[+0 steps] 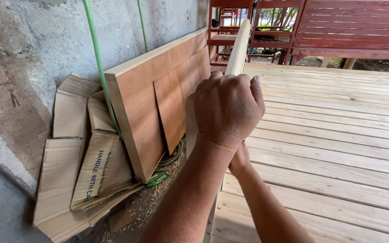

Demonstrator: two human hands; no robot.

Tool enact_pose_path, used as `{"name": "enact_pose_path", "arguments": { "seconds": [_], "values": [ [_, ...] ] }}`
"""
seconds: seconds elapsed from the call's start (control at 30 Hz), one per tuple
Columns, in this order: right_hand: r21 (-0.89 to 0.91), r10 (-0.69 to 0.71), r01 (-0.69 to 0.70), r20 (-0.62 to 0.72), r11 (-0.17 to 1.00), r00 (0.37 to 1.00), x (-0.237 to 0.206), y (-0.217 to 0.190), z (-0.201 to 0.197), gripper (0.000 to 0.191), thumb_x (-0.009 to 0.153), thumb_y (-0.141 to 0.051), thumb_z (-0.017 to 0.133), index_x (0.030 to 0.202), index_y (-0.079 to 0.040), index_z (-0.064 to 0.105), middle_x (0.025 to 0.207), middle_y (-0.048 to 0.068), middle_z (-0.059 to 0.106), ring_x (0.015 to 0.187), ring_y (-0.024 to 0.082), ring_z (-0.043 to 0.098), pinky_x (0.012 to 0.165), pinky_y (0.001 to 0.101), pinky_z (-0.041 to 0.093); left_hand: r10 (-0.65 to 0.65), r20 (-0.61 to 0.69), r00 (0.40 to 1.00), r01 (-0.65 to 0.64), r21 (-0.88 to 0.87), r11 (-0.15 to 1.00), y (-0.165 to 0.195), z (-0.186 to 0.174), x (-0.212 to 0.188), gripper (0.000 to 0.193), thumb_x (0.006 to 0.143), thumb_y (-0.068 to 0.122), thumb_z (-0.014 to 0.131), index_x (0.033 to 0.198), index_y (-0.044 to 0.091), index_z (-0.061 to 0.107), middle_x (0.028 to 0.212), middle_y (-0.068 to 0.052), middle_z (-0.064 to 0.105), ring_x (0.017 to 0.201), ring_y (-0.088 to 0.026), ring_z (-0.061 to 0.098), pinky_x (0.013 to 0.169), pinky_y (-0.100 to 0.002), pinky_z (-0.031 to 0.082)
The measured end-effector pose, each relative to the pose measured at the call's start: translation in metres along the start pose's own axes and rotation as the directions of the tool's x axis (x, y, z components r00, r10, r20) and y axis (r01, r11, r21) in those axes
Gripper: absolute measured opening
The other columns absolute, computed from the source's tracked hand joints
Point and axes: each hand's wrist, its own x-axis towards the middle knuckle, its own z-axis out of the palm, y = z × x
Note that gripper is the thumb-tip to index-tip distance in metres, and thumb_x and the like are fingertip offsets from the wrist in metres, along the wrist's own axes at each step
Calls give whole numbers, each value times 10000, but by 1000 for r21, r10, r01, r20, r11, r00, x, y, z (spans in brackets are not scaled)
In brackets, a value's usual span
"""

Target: The person sands a large slatted wooden furniture frame by hand using a piece of sandpaper. They first sand the vertical corner posts and edges of the frame, then move along the slatted top surface, rubbing the sandpaper across the planks section by section.

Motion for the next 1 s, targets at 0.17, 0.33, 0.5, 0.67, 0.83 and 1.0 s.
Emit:
{"name": "enact_pose_path", "arguments": {
  "seconds": [0.17,0.33,0.5,0.67,0.83,1.0],
  "values": [
    [26,-21,24,-98,999,995,-100,24,27,470,1041,-317,384,1295,27,580,1270,173,680,1180,241,636,1004,367,498,20,-38,999,-20,-8,1000,1,-1,-2,353,948,290,599,680,97,725,660,-136,701,705,-331,689,733,-479,535],
    [65,-47,59,-181,996,982,-73,41,19,419,1038,-296,458,1290,14,583,1232,176,665,1108,269,607,957,404,502,20,-37,999,-20,3,1000,1,-1,-3,351,945,287,603,674,99,723,656,-133,701,693,-326,686,734,-476,532],
    [380,276,-219,-102,899,956,-10,26,-1,458,1023,-342,542,1274,39,585,1208,177,655,1084,284,615,873,442,525,26,-58,998,-26,-9,1000,1,0,-3,347,955,280,599,680,107,723,661,-133,697,701,-332,681,747,-474,532],
    [262,231,-180,-179,948,956,-88,32,25,484,982,-366,466,1362,-72,530,1278,112,648,1144,221,615,949,382,518,31,-89,996,-33,-25,999,1,1,-4,359,956,283,592,665,105,704,656,-120,696,713,-326,684,757,-476,532],
    [72,70,-60,-134,996,989,-37,32,9,542,1011,-441,470,1341,-18,546,1208,171,655,1058,248,623,843,408,524,32,-48,998,-33,-15,999,0,2,-5,372,975,287,577,680,105,710,641,-120,690,668,-311,683,755,-467,541],
    [-205,-78,70,-30,976,997,-15,34,-10,579,965,-402,644,1333,43,595,1167,214,699,1043,341,647,804,463,539,41,-64,997,-44,-33,998,-1,1,-6,378,987,276,568,680,107,708,641,-117,690,651,-314,680,754,-468,545]
  ]
}}
